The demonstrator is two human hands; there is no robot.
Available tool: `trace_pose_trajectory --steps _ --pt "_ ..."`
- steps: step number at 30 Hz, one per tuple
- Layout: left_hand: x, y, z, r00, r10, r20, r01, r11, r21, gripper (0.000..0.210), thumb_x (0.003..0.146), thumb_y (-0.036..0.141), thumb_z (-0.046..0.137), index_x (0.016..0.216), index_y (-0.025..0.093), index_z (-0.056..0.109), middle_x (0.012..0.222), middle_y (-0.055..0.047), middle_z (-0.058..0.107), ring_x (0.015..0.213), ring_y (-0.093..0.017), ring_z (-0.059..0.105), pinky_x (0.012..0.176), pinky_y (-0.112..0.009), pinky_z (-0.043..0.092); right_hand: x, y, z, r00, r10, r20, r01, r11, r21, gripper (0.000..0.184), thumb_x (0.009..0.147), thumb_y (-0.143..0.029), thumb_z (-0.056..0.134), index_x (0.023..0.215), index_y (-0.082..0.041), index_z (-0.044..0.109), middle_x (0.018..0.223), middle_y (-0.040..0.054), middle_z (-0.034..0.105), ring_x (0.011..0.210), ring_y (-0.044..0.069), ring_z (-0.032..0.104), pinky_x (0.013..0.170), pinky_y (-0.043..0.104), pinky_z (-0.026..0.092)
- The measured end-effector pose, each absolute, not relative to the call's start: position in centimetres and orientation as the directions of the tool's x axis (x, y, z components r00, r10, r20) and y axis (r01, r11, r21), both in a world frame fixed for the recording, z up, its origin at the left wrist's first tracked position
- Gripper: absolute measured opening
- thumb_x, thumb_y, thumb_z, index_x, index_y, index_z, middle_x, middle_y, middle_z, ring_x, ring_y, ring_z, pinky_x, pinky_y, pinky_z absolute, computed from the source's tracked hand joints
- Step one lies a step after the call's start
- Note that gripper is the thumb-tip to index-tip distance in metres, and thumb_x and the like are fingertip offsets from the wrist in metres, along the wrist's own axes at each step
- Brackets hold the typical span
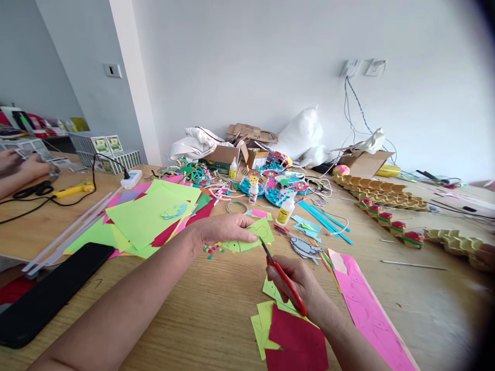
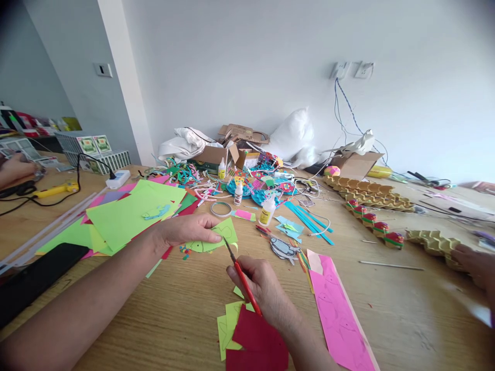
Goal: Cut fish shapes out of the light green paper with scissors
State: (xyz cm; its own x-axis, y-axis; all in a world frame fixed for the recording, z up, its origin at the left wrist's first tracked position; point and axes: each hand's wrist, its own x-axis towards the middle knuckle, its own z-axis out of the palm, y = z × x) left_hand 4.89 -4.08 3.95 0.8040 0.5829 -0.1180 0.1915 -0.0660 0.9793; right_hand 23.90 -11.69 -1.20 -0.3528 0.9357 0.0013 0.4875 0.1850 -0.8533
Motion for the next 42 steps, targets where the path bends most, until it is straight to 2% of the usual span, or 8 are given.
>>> trace_pose_trajectory --steps 11,19,26,37,42 --pt "5.16 -3.76 3.55 0.815 0.566 -0.128 0.244 -0.135 0.960 0.023 0.070 0.028 0.054 0.086 0.014 0.061 0.073 0.002 0.049 0.062 -0.009 0.041 0.056 -0.019 0.030 23.69 -11.76 -1.25 -0.377 0.926 -0.025 0.442 0.156 -0.883 0.035 0.084 -0.046 0.039 0.061 -0.020 0.041 0.049 -0.0069 0.035 0.041 0.009 0.036 0.039 0.020 0.028" --pt "5.31 -4.09 3.72 0.784 0.596 -0.174 0.256 -0.054 0.965 0.020 0.068 0.026 0.054 0.083 0.014 0.061 0.068 0.003 0.048 0.057 -0.007 0.040 0.053 -0.019 0.029 23.72 -11.53 -1.48 -0.350 0.936 0.029 0.527 0.222 -0.820 0.032 0.082 -0.043 0.038 0.058 -0.021 0.038 0.048 -0.0058 0.035 0.040 0.010 0.037 0.037 0.021 0.025" --pt "5.36 -4.09 3.70 0.781 0.596 -0.188 0.242 -0.011 0.970 0.021 0.069 0.024 0.056 0.086 0.014 0.062 0.069 0.003 0.049 0.057 -0.007 0.041 0.051 -0.018 0.028 23.62 -11.61 -1.42 -0.327 0.944 0.046 0.531 0.223 -0.818 0.034 0.080 -0.044 0.042 0.055 -0.022 0.034 0.043 -0.0066 0.036 0.038 0.009 0.035 0.037 0.021 0.023" --pt "5.19 -3.96 3.81 0.808 0.585 -0.068 0.143 -0.083 0.986 0.021 0.072 0.027 0.057 0.088 0.014 0.063 0.082 -0.001 0.057 0.070 -0.011 0.048 0.061 -0.020 0.036 23.53 -11.41 -1.56 -0.322 0.947 0.021 0.493 0.187 -0.850 0.036 0.080 -0.048 0.042 0.056 -0.022 0.035 0.045 -0.0067 0.033 0.038 0.009 0.036 0.036 0.021 0.024" --pt "5.33 -4.17 4.00 0.781 0.619 -0.082 0.132 -0.035 0.991 0.023 0.071 0.026 0.060 0.089 0.013 0.064 0.079 -0.001 0.057 0.064 -0.009 0.047 0.057 -0.019 0.034 23.60 -11.42 -1.87 -0.332 0.943 0.012 0.424 0.161 -0.891 0.039 0.082 -0.054 0.041 0.060 -0.021 0.040 0.051 -0.0057 0.036 0.043 0.010 0.040 0.040 0.021 0.030"
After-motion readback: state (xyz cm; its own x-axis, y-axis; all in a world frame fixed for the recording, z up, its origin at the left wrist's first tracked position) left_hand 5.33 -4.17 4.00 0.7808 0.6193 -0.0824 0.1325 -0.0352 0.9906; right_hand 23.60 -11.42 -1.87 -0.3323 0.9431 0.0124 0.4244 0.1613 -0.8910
